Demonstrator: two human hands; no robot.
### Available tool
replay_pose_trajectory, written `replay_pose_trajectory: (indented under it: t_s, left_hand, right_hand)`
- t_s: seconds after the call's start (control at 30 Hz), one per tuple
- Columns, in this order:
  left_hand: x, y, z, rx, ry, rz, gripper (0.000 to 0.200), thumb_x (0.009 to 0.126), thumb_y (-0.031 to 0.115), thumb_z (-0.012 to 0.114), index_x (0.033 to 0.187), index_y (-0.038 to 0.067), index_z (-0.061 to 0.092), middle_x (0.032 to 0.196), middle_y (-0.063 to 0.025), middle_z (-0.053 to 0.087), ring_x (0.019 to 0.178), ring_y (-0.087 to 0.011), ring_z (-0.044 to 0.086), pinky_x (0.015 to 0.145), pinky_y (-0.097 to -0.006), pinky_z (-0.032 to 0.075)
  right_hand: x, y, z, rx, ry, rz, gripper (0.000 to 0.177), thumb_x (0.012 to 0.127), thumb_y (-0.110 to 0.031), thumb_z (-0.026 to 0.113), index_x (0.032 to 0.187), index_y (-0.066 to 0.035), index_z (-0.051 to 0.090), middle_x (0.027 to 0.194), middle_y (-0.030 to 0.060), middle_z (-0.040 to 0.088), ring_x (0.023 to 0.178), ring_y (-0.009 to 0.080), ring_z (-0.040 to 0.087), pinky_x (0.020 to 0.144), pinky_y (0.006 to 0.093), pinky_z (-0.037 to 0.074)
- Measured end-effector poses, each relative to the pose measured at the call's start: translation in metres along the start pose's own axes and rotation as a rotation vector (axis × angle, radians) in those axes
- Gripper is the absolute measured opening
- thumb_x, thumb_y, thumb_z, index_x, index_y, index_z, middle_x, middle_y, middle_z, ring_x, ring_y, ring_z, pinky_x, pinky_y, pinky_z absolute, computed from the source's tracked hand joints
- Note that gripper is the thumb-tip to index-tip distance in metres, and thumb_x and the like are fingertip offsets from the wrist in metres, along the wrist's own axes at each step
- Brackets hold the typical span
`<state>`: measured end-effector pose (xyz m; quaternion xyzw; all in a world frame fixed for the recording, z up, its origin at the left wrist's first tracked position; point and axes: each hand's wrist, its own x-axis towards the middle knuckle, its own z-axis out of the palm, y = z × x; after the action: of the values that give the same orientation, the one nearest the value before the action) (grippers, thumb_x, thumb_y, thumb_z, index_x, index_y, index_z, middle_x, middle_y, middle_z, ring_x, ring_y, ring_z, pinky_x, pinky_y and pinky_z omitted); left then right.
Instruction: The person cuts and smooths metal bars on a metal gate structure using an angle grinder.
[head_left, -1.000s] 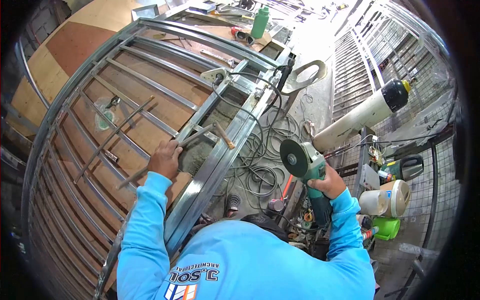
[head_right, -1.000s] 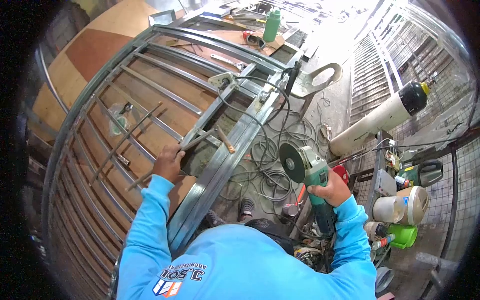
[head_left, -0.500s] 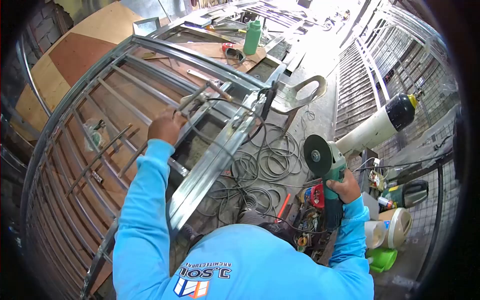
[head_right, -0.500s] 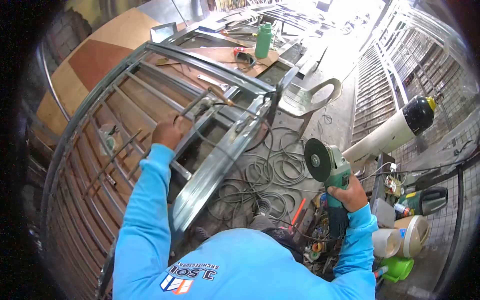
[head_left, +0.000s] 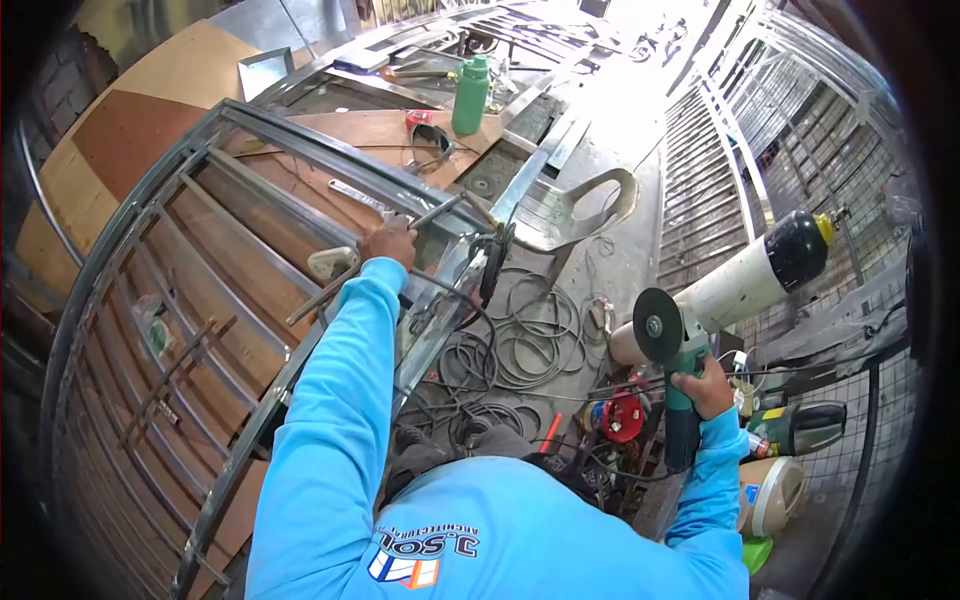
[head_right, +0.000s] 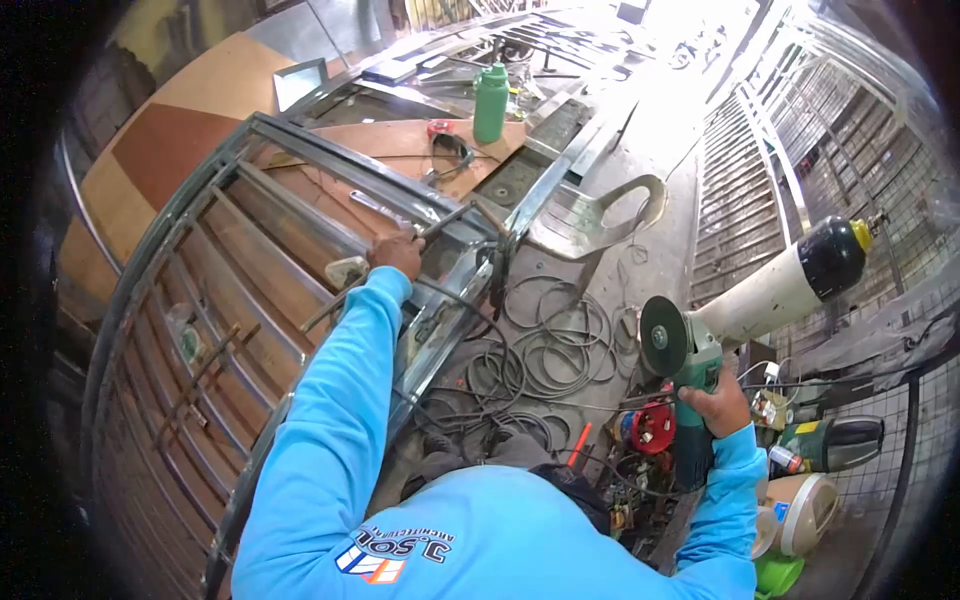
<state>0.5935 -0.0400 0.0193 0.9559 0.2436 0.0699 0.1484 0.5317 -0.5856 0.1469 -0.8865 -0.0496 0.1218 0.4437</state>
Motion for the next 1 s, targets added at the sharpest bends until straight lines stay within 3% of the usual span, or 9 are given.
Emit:
replay_pose_trajectory:
  t_s: [0.27,0.3,0.43,0.53,0.7,0.8,0.83,0.93,1.0]
  left_hand:
    - [0.011,0.001,0.01,-0.112,-0.112,-0.082,0.026,0.098,0.031,0.057,0.114,0.012,0.063,0.117,-0.0163,0.068,0.109,-0.0393,0.065,0.094,-0.0521,0.048]
    - [0.011,-0.001,0.015,-0.117,-0.096,-0.076,0.025,0.099,0.031,0.056,0.114,0.012,0.063,0.116,-0.0169,0.068,0.108,-0.0393,0.065,0.093,-0.0523,0.049]
    - [-0.004,0.01,0.002,-0.097,-0.108,-0.078,0.029,0.1,0.035,0.052,0.113,0.011,0.062,0.113,-0.0181,0.067,0.108,-0.0385,0.064,0.092,-0.0519,0.049]
    - [-0.01,0.019,0.011,-0.088,-0.06,-0.142,0.032,0.1,0.039,0.051,0.114,0.013,0.065,0.114,-0.0162,0.067,0.108,-0.0376,0.063,0.092,-0.0512,0.049]
    - [-0.008,0.025,0.022,-0.08,0.021,-0.203,0.032,0.099,0.04,0.053,0.118,0.018,0.067,0.113,-0.013,0.068,0.106,-0.0359,0.065,0.091,-0.0496,0.051]
    - [-0.021,0.032,0.006,-0.044,-0.065,-0.255,0.031,0.099,0.04,0.053,0.117,0.019,0.067,0.111,-0.0129,0.069,0.103,-0.0358,0.065,0.09,-0.0497,0.051]
    - [-0.026,0.03,0.012,-0.066,0.031,-0.232,0.03,0.099,0.041,0.053,0.115,0.019,0.067,0.106,-0.0124,0.069,0.1,-0.036,0.066,0.087,-0.0511,0.051]
    - [-0.031,0.035,0.013,0.013,0.034,-0.218,0.029,0.1,0.04,0.052,0.115,0.02,0.067,0.103,-0.0125,0.068,0.098,-0.036,0.066,0.085,-0.0519,0.052]
    - [-0.035,0.042,0.012,0.017,0.005,-0.278,0.03,0.1,0.04,0.052,0.118,0.021,0.067,0.105,-0.0104,0.068,0.103,-0.0337,0.065,0.091,-0.0504,0.048]
  right_hand:
    - [0.07,-0.027,-0.002,-0.08,-0.11,-0.054,0.062,0.075,-0.029,0.075,0.127,0.0,0.058,0.115,0.0115,0.066,0.102,0.0209,0.062,0.092,0.0354,0.049]
    - [0.087,-0.02,-0.008,-0.324,-0.069,-0.032,0.062,0.075,-0.029,0.075,0.127,0.0,0.058,0.113,0.0118,0.067,0.102,0.0207,0.062,0.093,0.0354,0.049]
    - [0.166,-0.041,-0.002,-0.09,-0.288,-0.199,0.064,0.075,-0.03,0.076,0.127,0.001,0.057,0.113,0.0147,0.067,0.101,0.0222,0.062,0.093,0.0358,0.048]
    - [0.232,-0.041,0.001,-0.344,-0.301,-0.319,0.064,0.075,-0.03,0.076,0.127,0.002,0.057,0.111,0.0148,0.068,0.1,0.0225,0.063,0.092,0.0353,0.049]
    - [0.321,-0.052,0.016,-0.176,-0.657,-0.211,0.07,0.072,-0.028,0.078,0.131,0.002,0.055,0.112,0.0116,0.067,0.101,0.02,0.061,0.094,0.0337,0.047]
    - [0.352,-0.056,0.028,-0.087,-0.763,-0.268,0.072,0.072,-0.027,0.078,0.134,0.001,0.053,0.114,0.01,0.067,0.103,0.0184,0.06,0.096,0.0333,0.047]
    - [0.361,-0.055,0.031,-0.073,-0.789,-0.294,0.073,0.072,-0.026,0.078,0.135,0.001,0.053,0.115,0.0096,0.067,0.103,0.0183,0.06,0.096,0.0332,0.047]
    - [0.383,-0.051,0.04,-0.045,-0.854,-0.349,0.075,0.071,-0.024,0.079,0.137,0.0,0.051,0.117,0.0088,0.066,0.105,0.0182,0.059,0.097,0.0326,0.047]
    - [0.392,-0.052,0.043,-0.055,-0.882,-0.353,0.076,0.071,-0.023,0.079,0.138,0.0,0.051,0.117,0.0085,0.066,0.106,0.0182,0.059,0.098,0.0321,0.046]
